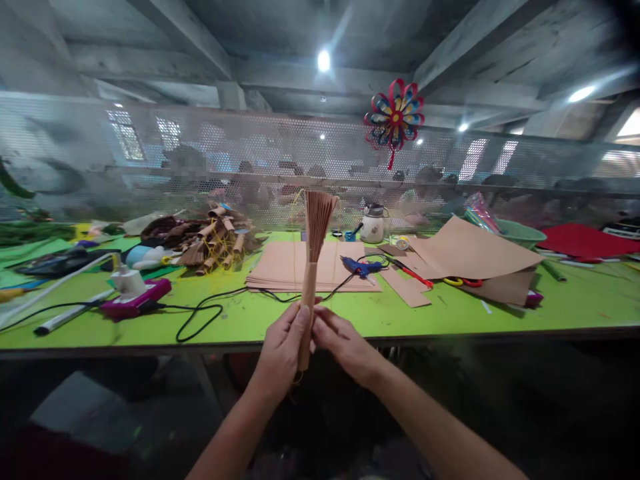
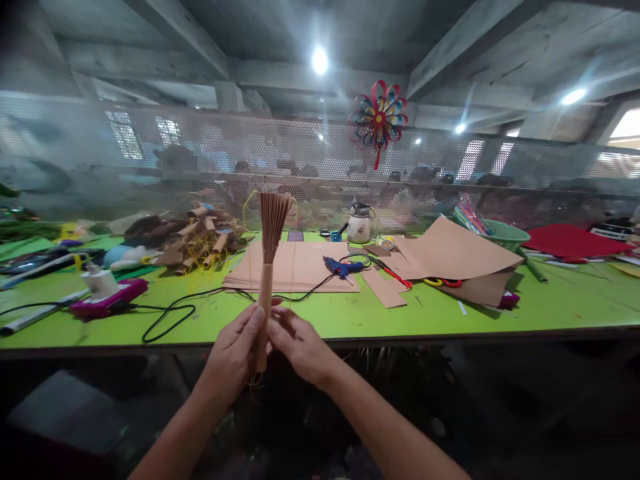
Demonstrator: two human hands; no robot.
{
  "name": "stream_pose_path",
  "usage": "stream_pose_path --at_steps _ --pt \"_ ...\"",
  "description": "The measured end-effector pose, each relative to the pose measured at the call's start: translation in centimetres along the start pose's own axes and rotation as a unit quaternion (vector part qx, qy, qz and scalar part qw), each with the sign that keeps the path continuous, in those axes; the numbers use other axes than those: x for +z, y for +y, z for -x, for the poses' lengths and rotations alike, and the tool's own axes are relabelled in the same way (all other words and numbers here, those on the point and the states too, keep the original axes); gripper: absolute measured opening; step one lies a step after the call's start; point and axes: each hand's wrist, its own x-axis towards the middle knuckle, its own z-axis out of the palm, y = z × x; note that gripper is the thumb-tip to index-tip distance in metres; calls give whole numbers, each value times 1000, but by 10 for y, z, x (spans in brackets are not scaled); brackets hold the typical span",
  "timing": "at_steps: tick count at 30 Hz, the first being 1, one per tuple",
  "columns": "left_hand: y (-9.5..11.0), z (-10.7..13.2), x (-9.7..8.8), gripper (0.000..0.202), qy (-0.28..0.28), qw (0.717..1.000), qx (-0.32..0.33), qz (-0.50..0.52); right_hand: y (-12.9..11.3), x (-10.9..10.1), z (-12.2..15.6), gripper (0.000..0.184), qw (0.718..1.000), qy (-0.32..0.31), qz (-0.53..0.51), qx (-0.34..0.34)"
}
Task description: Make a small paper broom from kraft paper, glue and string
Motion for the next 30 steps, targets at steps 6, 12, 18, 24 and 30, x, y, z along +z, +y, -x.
stream_pose_path --at_steps 6,12,18,24,30 --pt "1 -6 1 40 37 999 21 5 9 27 12 39 995 89 38 -7" --pt "7 -13 2 51 5 1000 8 -21 26 29 20 28 985 71 158 25" --pt "-4 -13 7 44 3 999 -34 -26 28 20 33 17 958 35 276 71" --pt "-15 -16 0 37 -19 999 -33 34 -14 -9 72 22 894 36 446 9" --pt "-15 -10 0 37 -70 992 -68 73 -50 -103 73 23 699 78 709 52"
